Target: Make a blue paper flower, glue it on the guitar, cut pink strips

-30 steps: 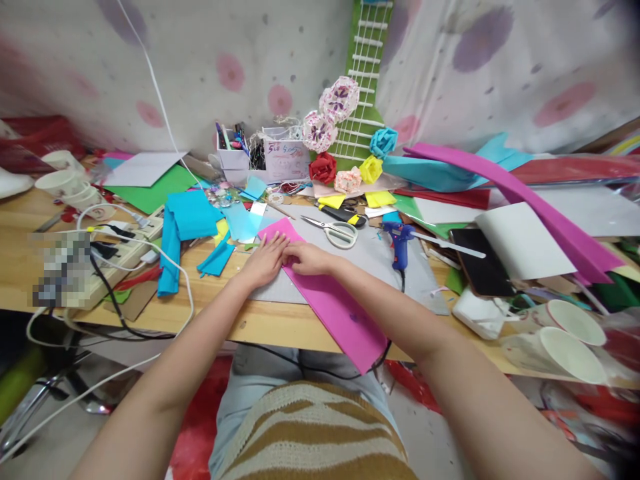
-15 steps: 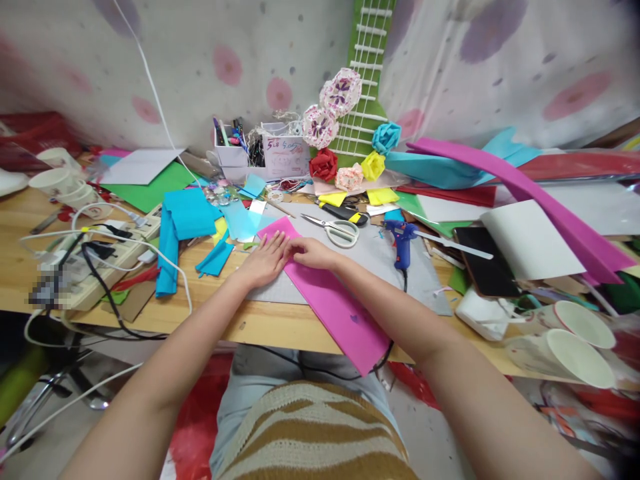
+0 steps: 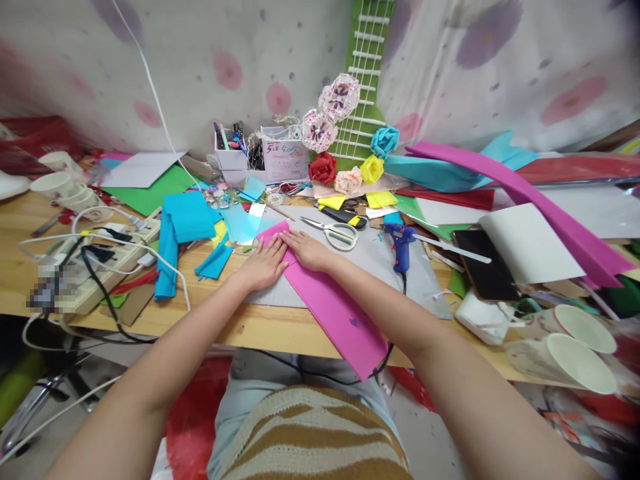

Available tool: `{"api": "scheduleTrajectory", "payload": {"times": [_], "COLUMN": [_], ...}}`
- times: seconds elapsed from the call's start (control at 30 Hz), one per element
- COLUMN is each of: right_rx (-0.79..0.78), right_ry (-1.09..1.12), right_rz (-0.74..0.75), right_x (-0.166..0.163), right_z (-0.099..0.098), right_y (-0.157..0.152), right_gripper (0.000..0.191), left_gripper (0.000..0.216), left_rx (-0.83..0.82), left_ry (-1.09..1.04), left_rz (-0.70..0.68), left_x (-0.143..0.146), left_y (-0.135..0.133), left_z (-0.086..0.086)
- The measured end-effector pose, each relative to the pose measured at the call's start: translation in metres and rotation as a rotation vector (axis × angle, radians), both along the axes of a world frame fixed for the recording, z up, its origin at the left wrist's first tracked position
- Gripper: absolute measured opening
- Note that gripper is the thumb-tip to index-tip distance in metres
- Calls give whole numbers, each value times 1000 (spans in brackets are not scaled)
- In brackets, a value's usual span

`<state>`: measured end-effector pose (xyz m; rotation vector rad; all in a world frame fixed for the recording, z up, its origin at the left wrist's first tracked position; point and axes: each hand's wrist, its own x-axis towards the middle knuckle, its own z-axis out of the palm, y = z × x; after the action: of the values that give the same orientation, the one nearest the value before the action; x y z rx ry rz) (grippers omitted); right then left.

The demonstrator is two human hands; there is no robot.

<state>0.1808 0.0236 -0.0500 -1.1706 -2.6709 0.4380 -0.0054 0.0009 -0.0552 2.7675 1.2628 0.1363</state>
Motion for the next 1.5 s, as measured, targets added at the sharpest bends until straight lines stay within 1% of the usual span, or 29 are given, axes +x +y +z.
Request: {"api": "scheduleTrajectory", "payload": {"times": [0.13,0.3,0.5,0.63,0.73,0.9,1.0,1.23,1.4,1.5], "right_rx": [4,-1,-1,79,123,110,95,96,132,153], "right_ry": [-1,-24,-72,13,58,9,-34,-88,-84,-72], "right_rz": [-15,5,19,-3,-14,-33,-45,-39,-6,-22], "right_x": [1,2,1,-11,-25,-37,-36,-28,-25,-25], "right_z": [-4,-5,1,8,10,7,5,1,-3,-5], "right_y": [1,5,5,7,11,16,18,22,25,25], "right_gripper": [53,54,54,54,56,55,54,55,56,55], "left_gripper": [61,78,79,80,81,79,79,76,74,74], "left_rx": [7,-9,29,28,12,-21,-30,-29,-88,-138], "left_ry": [-6,-20,-31,-15,2,58,98,194,247,269], "left_rz": [19,116,105,95,100,115,124,173,210,236], "left_x": [-1,-5,-8,-7,-5,-1,0,0,3,4], "left_y": [1,3,5,6,5,0,-1,-1,-3,-4], "left_z": [-1,1,-2,-2,2,12,15,14,24,29]}}
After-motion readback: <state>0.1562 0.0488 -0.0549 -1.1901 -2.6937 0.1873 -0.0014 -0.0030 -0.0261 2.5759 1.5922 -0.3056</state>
